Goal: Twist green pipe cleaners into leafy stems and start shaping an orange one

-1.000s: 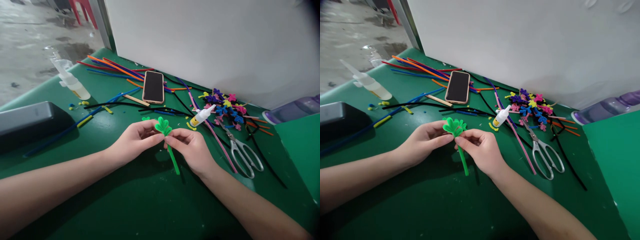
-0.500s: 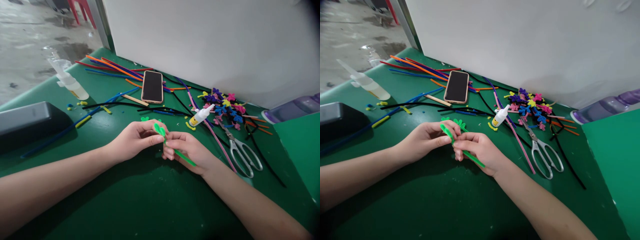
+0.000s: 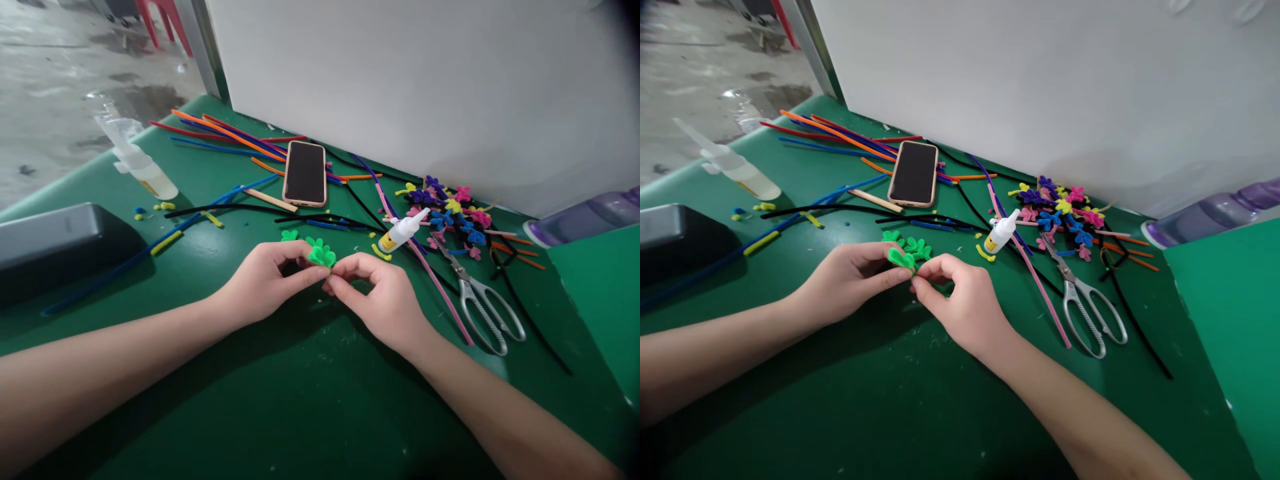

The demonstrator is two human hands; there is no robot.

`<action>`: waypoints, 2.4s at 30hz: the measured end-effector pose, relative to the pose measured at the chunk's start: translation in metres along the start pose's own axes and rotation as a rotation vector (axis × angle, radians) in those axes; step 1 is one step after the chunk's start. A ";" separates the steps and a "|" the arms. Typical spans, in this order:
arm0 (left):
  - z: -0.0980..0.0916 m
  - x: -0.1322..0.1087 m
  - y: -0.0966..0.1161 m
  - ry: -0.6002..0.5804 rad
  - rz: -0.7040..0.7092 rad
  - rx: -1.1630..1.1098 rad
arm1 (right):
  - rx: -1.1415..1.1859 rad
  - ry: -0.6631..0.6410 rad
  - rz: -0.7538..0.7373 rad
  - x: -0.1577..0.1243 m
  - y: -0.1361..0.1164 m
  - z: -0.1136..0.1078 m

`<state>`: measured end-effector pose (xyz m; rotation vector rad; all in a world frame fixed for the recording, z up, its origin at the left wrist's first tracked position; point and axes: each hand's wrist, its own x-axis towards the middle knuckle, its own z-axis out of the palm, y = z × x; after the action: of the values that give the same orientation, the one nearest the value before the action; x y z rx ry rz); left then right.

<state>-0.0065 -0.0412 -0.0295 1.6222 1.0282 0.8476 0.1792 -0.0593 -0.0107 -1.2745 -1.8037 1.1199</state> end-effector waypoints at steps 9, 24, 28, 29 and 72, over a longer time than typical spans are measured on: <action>0.001 -0.001 0.003 0.043 -0.066 -0.028 | -0.546 0.097 -0.286 -0.004 0.002 0.005; 0.004 -0.001 0.006 0.108 -0.135 -0.515 | 0.120 -0.046 0.055 0.003 -0.005 -0.003; 0.002 -0.001 0.006 -0.054 -0.056 -0.479 | 0.589 -0.266 0.234 0.008 -0.003 -0.004; 0.001 -0.001 0.006 -0.101 -0.039 -0.470 | 0.666 -0.320 0.267 0.008 -0.001 -0.004; 0.005 -0.001 0.006 0.160 -0.131 -0.249 | 0.553 -0.078 0.263 0.005 0.000 0.008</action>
<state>-0.0010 -0.0451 -0.0256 1.2807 1.0807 0.9859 0.1711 -0.0569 -0.0135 -1.1522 -1.2602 1.6881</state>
